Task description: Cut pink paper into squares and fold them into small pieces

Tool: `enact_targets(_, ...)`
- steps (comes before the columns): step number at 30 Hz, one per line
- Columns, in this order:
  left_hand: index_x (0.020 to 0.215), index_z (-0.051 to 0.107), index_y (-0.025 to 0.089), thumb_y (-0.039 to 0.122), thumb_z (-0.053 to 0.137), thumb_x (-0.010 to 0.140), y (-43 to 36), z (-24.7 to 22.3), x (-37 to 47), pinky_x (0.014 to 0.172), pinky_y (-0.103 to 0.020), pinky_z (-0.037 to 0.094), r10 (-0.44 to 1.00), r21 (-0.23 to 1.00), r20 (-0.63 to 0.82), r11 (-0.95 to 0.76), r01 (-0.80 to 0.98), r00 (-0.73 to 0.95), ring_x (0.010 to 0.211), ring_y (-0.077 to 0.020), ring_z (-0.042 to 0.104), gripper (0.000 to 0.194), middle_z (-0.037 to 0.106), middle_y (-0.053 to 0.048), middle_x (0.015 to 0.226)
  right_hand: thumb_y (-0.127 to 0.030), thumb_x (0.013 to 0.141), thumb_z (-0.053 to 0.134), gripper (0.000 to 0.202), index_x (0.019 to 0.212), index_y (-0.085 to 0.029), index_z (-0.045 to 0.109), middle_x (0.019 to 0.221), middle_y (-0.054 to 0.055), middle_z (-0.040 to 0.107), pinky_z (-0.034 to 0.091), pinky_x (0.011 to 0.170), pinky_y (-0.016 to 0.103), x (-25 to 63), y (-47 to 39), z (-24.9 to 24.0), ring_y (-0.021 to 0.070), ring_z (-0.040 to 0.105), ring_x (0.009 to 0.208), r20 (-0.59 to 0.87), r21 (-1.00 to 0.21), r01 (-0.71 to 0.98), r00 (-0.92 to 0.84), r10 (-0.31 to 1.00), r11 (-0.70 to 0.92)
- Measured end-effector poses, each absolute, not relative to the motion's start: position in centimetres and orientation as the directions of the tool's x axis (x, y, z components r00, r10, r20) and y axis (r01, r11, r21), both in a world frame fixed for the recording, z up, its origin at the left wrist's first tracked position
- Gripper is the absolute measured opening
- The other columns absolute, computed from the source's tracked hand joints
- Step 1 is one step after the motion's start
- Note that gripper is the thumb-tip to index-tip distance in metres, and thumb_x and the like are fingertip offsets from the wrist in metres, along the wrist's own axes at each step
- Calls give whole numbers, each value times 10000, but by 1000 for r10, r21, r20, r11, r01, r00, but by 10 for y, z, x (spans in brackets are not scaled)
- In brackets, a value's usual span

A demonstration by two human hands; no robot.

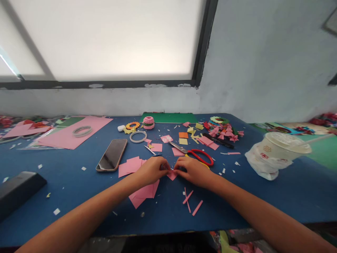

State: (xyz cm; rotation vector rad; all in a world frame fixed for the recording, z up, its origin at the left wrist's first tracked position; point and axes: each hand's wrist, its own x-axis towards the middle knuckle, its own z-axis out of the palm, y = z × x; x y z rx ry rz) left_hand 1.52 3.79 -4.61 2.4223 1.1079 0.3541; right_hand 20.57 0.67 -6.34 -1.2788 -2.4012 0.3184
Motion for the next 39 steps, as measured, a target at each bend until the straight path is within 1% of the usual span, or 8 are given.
enact_targets(8,710,641,171,248,576,742,27,-36,20,587,-225,389,752,501,251,-640,583,610,655,-130,543,106,621,0,704,-175,797,580,68,747,-166,625,739,27,611,423,655,249,203,1,-56,145,563,711,444,-447,649,-436,783,615)
enact_targets(15,647,647,160,125,604,665,19,-32,24,589,-215,401,725,487,401,-687,540,560,616,-115,536,59,610,3,641,-187,792,574,114,684,-172,610,680,3,590,411,614,235,195,-6,-54,117,549,640,531,-544,568,-338,777,618)
enact_targets(20,536,610,156,148,626,655,25,-29,20,581,-238,389,707,369,456,-702,609,540,586,-128,523,121,600,-3,569,-176,777,588,120,661,-173,618,664,-3,591,399,606,236,193,-8,-51,113,541,628,549,-566,560,-292,783,605)
enact_targets(24,447,514,151,107,557,676,43,-26,5,649,-268,403,647,254,584,-719,647,490,565,-123,521,237,561,1,523,-151,758,591,126,635,-172,599,657,-8,587,402,619,239,198,-10,-48,111,532,622,570,-571,573,-239,786,588)
enact_targets(27,572,571,148,160,514,745,49,-21,-5,638,-261,421,667,311,596,-704,638,446,609,-129,548,183,596,-15,606,-156,765,580,136,631,-175,592,657,-9,583,402,611,238,203,-9,-47,111,528,622,589,-567,582,-208,781,582)
enact_targets(31,868,640,174,202,549,753,36,-22,1,673,-251,457,631,381,502,-776,503,592,770,-146,594,149,666,-36,845,-166,771,576,111,668,-180,614,688,3,604,416,631,248,202,-9,-46,122,543,647,585,-549,579,-250,772,603)
enact_targets(34,804,664,185,153,561,726,23,-27,12,645,-236,464,594,410,470,-802,435,653,697,-131,603,132,675,-17,755,-171,773,578,100,686,-185,625,694,7,611,424,636,253,200,-10,-46,125,548,649,584,-526,581,-284,760,621)
enact_targets(39,725,644,166,155,587,716,18,-35,18,585,-212,458,616,453,535,-787,419,579,601,-107,592,59,659,-5,668,-171,777,578,96,694,-177,626,688,11,602,436,626,241,197,-12,-47,121,549,642,617,-490,583,-294,730,648)
